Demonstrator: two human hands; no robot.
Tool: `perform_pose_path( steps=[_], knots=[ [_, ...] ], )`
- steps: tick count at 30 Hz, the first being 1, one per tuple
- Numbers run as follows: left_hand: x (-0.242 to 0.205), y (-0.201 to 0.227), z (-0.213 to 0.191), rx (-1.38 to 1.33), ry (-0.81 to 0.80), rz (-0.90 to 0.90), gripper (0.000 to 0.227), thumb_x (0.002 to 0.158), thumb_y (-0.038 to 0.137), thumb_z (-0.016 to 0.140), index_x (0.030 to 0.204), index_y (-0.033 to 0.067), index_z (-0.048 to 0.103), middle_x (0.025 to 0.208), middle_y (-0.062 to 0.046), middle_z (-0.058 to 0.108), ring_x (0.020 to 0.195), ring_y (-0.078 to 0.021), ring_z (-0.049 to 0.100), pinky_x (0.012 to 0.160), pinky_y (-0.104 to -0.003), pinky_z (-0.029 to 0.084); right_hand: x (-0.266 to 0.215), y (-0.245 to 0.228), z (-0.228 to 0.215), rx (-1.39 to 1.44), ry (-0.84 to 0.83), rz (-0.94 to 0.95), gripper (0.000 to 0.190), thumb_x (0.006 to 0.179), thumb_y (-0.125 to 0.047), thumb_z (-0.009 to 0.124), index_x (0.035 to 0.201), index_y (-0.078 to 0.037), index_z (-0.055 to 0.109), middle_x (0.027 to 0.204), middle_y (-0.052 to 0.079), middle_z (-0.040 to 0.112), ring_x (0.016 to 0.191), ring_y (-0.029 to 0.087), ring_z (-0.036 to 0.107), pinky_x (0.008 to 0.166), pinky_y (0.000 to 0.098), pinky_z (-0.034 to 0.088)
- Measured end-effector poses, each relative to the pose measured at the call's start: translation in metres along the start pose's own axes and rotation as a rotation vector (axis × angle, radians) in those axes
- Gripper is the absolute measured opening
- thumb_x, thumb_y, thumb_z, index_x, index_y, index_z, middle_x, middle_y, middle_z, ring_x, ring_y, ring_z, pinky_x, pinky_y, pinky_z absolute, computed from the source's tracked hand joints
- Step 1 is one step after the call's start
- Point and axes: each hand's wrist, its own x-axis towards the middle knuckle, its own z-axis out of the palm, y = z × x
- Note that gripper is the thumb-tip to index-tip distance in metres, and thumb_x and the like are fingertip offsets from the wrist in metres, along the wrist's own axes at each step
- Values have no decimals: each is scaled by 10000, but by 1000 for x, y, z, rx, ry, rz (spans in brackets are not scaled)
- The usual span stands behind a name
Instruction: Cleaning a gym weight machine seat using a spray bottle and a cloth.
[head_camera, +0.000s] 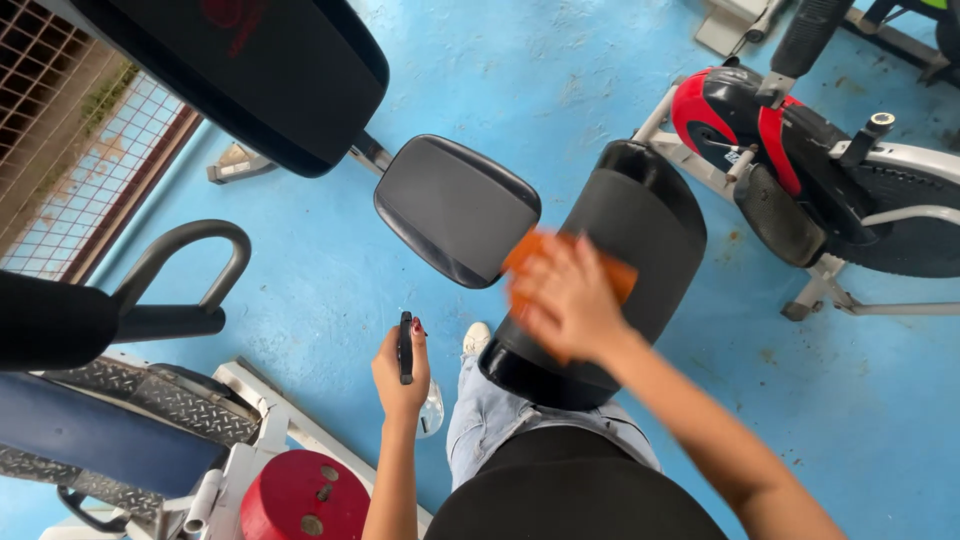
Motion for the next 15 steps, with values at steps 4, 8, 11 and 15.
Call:
perform_pose_path(
  steps=[4,8,11,15],
  knots=[
    [6,8,19,-19,17,41,436,1033,502,534,854,134,681,576,-51,549,492,-196,550,478,-286,417,-57,-58,1,142,-48,-145,518,954,-528,507,1407,-297,603,1541,2,523,1468,330,420,1199,639,227],
    [5,18,22,-34,21,54,448,1049,487,522,810,131,649,540,-53,526,483,-200,525,481,-293,405,2,33,-21,462,77,-269,563,1000,-511,473,1455,-195,572,1492,67,553,1407,297,489,1170,481,354],
    [3,10,22,-48,55,71,445,1065,464,507,834,112,652,544,-84,538,486,-211,539,485,-297,414,26,124,-15,95,25,-157,568,1026,-523,419,1490,-221,545,1579,57,477,1506,311,347,1249,486,190],
    [-6,-5,18,-29,106,33,467,1069,475,508,842,96,660,543,-71,541,476,-186,521,476,-281,408,48,151,8,-173,27,76,255,949,-479,630,1051,-273,741,1244,-38,635,1345,309,446,1102,613,239]
  ],
)
